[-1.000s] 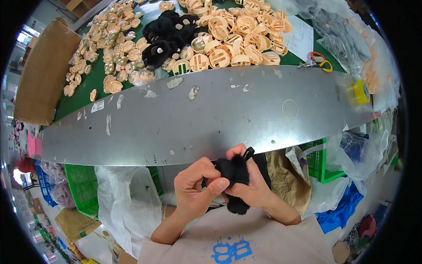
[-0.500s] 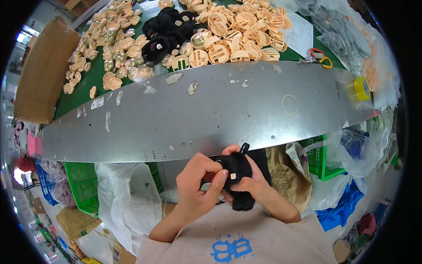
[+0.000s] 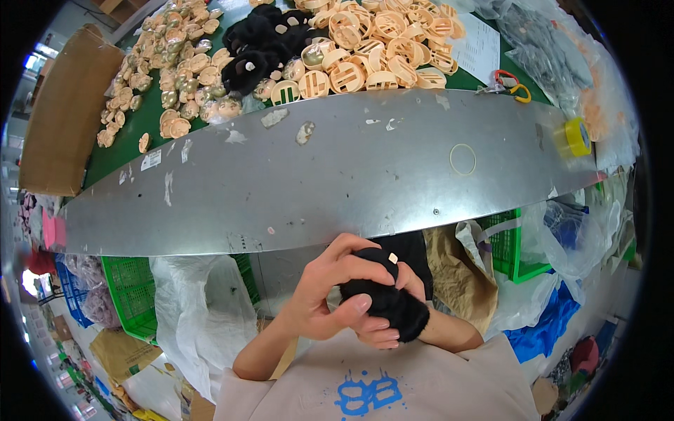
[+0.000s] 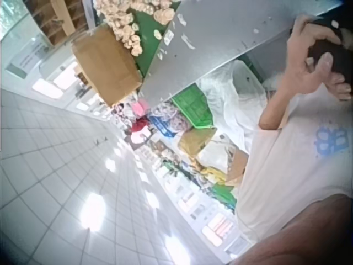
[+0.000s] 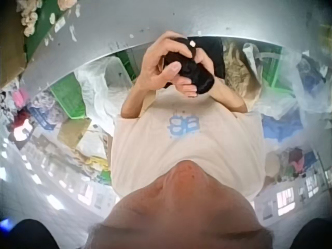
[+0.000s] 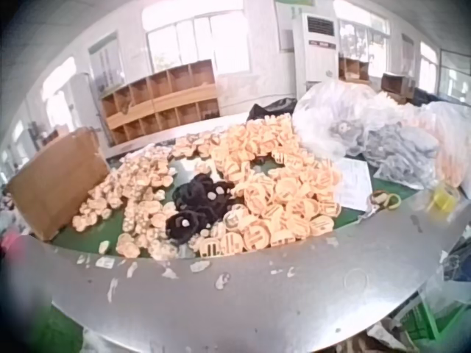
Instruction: The person repeatedly picks up black plush toy bodies and wooden components, inserts the wooden pieces into the plush bodies, and secures them with rubber bands. The finished items are placed into a white bag on the table.
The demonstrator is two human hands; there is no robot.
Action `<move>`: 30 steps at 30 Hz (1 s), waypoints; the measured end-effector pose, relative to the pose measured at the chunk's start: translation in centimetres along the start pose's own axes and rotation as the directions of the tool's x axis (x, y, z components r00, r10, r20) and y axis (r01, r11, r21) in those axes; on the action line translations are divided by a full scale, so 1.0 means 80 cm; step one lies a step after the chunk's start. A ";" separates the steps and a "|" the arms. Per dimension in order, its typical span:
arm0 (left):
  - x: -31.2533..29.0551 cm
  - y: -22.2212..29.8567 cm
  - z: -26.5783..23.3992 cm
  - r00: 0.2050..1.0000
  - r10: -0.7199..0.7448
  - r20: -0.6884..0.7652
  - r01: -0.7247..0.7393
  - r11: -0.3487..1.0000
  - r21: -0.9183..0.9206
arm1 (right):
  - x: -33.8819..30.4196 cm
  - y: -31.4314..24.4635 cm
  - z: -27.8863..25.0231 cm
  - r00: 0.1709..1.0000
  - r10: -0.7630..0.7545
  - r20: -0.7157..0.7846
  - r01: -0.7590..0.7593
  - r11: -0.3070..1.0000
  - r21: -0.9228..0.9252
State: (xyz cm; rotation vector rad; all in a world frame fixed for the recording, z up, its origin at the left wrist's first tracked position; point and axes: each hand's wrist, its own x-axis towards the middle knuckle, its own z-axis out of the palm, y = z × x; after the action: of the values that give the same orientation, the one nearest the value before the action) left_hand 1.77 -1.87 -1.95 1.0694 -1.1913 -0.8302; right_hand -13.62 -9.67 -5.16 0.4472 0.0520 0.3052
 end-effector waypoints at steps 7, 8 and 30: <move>-0.016 -0.005 0.006 0.989 -0.118 -0.093 0.116 0.993 -0.026 | 0.003 0.007 -0.005 0.994 -0.031 -0.102 0.022 0.996 -0.086; -0.013 -0.003 0.005 0.991 -0.103 -0.082 0.097 0.992 -0.076 | 0.004 0.005 -0.002 0.997 -0.026 -0.069 0.020 0.996 -0.092; -0.021 0.006 -0.009 0.747 -0.357 -0.561 0.320 0.932 -0.168 | -0.055 -0.162 0.137 0.413 -0.669 0.618 -0.719 -0.656 -0.230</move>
State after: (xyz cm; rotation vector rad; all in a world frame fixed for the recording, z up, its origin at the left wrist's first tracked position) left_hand 2.09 -0.01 -2.05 1.3887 -0.4451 -0.7235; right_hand -12.90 -26.70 -0.98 3.1963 -1.2523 0.8276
